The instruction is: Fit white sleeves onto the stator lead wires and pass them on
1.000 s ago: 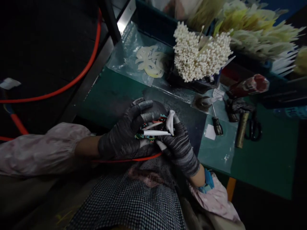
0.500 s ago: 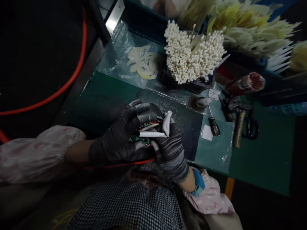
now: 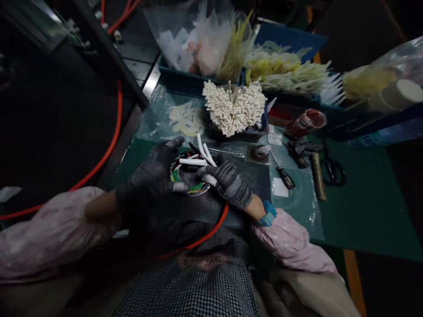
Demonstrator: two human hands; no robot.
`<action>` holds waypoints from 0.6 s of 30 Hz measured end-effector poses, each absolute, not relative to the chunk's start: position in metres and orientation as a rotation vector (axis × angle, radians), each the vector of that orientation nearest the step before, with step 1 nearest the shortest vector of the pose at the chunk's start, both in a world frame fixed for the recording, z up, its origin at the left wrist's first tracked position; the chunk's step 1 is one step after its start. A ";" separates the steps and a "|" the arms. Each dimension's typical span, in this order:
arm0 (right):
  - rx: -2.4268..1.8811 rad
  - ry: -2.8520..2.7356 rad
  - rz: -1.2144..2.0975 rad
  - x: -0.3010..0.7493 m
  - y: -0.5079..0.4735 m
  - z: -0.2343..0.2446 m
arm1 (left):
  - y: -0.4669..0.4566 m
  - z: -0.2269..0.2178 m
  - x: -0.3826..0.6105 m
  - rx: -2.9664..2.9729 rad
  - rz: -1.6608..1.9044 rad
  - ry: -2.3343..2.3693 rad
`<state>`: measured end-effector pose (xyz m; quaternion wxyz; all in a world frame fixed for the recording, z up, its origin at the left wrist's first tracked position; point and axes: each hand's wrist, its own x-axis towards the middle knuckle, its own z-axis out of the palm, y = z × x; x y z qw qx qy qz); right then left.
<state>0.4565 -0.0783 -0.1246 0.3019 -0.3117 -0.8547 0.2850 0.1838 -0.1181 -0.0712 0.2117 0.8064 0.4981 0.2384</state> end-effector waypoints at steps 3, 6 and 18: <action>-0.884 -2.138 0.728 0.453 -0.084 -0.141 | -0.129 -0.065 0.188 2.685 0.480 1.356; -0.795 -2.138 0.806 0.453 -0.082 -0.134 | -0.132 -0.058 0.195 2.983 0.348 1.026; -1.472 -1.939 -0.190 0.515 -0.006 -0.081 | -0.180 -0.067 0.197 3.182 0.565 1.267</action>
